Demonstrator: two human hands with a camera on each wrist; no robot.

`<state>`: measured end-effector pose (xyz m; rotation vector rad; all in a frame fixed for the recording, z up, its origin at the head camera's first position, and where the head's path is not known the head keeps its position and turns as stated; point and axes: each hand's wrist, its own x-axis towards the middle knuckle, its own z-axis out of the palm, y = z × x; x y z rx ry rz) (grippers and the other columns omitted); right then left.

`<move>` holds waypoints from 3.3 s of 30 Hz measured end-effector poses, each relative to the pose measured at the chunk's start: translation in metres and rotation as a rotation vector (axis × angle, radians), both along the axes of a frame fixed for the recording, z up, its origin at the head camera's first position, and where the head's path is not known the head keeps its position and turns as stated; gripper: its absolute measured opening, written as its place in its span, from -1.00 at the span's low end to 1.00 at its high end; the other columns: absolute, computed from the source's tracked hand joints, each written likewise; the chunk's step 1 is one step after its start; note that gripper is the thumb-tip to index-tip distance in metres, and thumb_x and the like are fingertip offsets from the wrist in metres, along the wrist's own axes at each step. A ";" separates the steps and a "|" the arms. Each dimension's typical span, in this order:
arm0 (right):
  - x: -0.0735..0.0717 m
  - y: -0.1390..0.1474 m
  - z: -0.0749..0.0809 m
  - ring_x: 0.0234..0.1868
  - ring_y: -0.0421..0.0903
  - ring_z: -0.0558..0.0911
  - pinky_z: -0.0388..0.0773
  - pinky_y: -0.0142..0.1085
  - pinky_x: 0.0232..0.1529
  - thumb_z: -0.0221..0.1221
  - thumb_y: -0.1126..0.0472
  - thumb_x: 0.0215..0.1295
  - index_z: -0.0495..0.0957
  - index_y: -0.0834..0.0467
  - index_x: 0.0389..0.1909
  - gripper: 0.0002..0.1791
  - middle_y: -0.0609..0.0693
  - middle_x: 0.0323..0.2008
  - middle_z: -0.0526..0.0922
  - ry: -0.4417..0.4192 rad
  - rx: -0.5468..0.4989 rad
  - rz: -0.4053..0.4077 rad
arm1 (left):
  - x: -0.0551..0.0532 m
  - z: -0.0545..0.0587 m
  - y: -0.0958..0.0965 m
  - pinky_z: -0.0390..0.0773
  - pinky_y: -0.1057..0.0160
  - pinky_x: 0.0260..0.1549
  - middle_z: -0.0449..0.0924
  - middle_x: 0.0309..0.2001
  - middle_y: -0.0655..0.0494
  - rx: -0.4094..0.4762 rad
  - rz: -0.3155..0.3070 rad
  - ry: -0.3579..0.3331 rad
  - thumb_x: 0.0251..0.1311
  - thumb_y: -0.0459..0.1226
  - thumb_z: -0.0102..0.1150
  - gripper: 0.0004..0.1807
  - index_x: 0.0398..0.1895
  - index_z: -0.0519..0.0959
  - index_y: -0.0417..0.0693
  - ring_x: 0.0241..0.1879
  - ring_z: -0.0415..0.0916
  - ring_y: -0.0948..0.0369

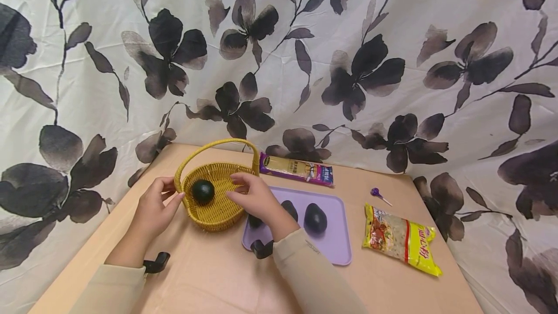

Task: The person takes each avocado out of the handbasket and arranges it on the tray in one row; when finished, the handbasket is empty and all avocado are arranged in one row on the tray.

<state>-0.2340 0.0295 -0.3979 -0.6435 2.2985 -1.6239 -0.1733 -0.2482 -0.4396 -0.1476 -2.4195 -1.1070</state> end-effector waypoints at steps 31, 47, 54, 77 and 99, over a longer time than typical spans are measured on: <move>-0.038 -0.060 0.007 0.42 0.14 0.46 0.48 0.06 0.44 0.43 -0.05 0.23 0.44 0.06 0.43 -0.23 0.14 0.38 0.51 -0.052 0.286 0.175 | 0.001 0.001 -0.001 0.66 -0.12 0.19 0.55 0.12 -0.11 -0.011 -0.013 0.007 0.34 -0.37 0.30 -0.59 0.19 0.41 -0.21 0.15 0.58 -0.09; -0.053 -0.071 -0.008 0.35 0.07 0.52 0.54 0.01 0.40 0.43 -0.05 0.21 0.47 0.06 0.40 -0.26 0.15 0.36 0.53 -0.095 0.348 0.147 | 0.003 0.002 0.001 0.66 -0.09 0.18 0.55 0.12 -0.07 -0.019 -0.014 0.008 0.35 -0.37 0.29 -0.59 0.19 0.42 -0.17 0.14 0.58 -0.06; -0.053 -0.079 -0.018 0.28 0.04 0.55 0.54 0.00 0.38 0.45 -0.04 0.21 0.47 0.09 0.39 -0.25 0.14 0.30 0.56 -0.132 0.327 0.142 | 0.004 0.001 0.001 0.65 -0.09 0.19 0.55 0.14 -0.08 -0.014 -0.016 -0.001 0.36 -0.37 0.28 -0.58 0.21 0.41 -0.18 0.15 0.57 -0.06; -0.046 -0.106 -0.045 0.10 0.14 0.65 0.78 0.07 0.02 0.43 0.13 0.26 0.60 -0.06 0.23 -0.50 0.11 0.19 0.52 -0.387 0.072 0.084 | 0.000 0.001 -0.001 0.66 -0.13 0.18 0.54 0.13 -0.09 -0.021 -0.019 0.009 0.36 -0.36 0.28 -0.60 0.19 0.40 -0.20 0.15 0.58 -0.07; -0.041 -0.113 -0.040 -0.17 -0.05 0.65 0.75 -0.03 -0.01 0.50 0.25 0.14 0.61 0.13 -0.13 -0.68 0.00 -0.18 0.60 -0.308 0.177 -0.025 | 0.001 0.002 0.000 0.67 -0.10 0.16 0.55 0.13 -0.11 -0.021 -0.017 0.022 0.34 -0.38 0.30 -0.60 0.17 0.41 -0.22 0.14 0.59 -0.10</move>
